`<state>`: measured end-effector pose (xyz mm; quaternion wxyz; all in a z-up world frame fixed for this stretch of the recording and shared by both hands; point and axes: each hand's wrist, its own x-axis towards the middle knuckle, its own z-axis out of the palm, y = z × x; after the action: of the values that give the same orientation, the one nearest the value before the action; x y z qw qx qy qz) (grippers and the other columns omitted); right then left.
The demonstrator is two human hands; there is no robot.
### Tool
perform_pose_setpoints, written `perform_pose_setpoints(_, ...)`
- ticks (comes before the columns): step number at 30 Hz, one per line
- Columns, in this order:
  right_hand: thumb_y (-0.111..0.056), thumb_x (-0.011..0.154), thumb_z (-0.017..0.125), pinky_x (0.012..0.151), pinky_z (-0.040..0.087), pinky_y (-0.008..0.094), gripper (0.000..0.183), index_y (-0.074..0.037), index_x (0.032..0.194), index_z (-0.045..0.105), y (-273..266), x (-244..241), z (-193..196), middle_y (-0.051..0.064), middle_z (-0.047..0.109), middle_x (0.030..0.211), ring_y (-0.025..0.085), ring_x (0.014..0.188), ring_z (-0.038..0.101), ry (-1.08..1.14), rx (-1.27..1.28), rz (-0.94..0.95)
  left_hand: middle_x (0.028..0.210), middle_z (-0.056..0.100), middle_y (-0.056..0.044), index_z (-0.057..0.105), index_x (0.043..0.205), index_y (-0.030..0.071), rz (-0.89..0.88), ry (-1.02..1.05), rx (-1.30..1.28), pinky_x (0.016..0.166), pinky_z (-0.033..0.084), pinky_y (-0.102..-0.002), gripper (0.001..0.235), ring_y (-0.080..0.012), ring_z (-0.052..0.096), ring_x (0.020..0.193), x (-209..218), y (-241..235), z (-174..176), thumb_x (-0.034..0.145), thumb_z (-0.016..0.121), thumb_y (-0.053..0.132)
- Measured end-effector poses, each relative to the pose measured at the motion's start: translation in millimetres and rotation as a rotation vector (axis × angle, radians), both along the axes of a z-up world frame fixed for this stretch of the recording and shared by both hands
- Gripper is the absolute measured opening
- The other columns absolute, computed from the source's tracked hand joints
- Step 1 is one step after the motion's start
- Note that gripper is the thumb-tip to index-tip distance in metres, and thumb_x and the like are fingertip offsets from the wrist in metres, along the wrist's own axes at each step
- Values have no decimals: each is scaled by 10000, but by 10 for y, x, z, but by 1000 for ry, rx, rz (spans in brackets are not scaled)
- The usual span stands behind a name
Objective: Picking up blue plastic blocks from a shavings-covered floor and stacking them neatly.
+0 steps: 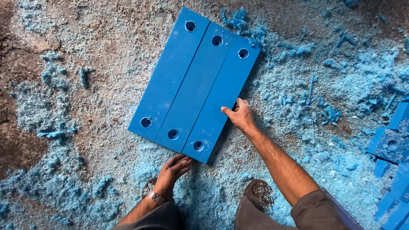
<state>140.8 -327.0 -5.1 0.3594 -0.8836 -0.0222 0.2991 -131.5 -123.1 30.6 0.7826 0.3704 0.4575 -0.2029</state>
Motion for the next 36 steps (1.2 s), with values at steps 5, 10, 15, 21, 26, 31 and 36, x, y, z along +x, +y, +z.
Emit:
perform_pose_setpoints(5, -478, 795, 770, 854, 598, 446, 652, -21, 1239, 631, -17, -7, 45, 170, 492, 1200, 326, 1092, 618, 72, 92, 18, 1429, 627, -210, 441, 1465, -50, -11, -13, 84, 1089, 507, -402, 582, -297, 628, 1313, -30, -56, -15, 930, 612, 104)
perform_pose_setpoints(10, -516, 760, 747, 892, 592, 515, 855, -48, 1433, 506, 112, 29, 137, 207, 423, 1310, 397, 1210, 575, 144, 155, 44, 1435, 613, -197, 407, 1481, -48, 7, -33, 125, 1097, 500, -403, 617, -293, 621, 1315, -34, 55, -89, 923, 621, 105)
perform_pose_setpoints(15, -539, 745, 755, 919, 586, 546, 950, -40, 1489, 440, 157, 18, 176, 232, 398, 1410, 423, 1266, 560, 186, 134, 106, 1382, 664, -189, 427, 1488, -36, 14, 38, 181, 1068, 514, -397, 625, -286, 657, 1278, 40, 151, -1, 944, 638, 190)
perform_pose_setpoints(21, -408, 837, 761, 955, 575, 507, 889, -20, 1516, 337, -290, -298, 449, 178, 489, 1399, 336, 1257, 593, 175, 316, -39, 1232, 785, -147, 635, 1370, 26, -486, 104, 156, 929, 553, -382, 551, -260, 739, 1143, 233, 248, 339, 941, 629, 372)
perform_pose_setpoints(26, -324, 900, 782, 969, 586, 418, 578, -46, 1369, 590, -1599, -638, 1217, 141, 593, 1317, 254, 1159, 686, -323, 98, -242, 1311, 756, -8, 671, 1359, 213, -1111, -222, 534, 1007, 541, -377, 545, -173, 725, 1188, 1437, 287, 1241, 884, 624, 476)
perform_pose_setpoints(31, -283, 885, 830, 954, 549, 454, 551, -57, 1344, 626, -3285, -1046, 1899, 167, 557, 1334, 357, 1201, 621, -783, -559, -457, 1249, 789, -31, 701, 1314, 192, -1190, -401, 752, 974, 558, -400, 478, -195, 725, 1167, 2389, 2, 1911, 918, 658, 457)
perform_pose_setpoints(36, -495, 808, 857, 844, 496, 594, 842, -5, 1413, 537, -4630, -1294, 2101, 317, 452, 1406, 494, 1203, 507, -347, -1157, -577, 1300, 745, -19, 682, 1345, 217, -1363, -400, 848, 942, 587, -409, 505, -203, 717, 1152, 2649, -350, 2159, 916, 650, 481)
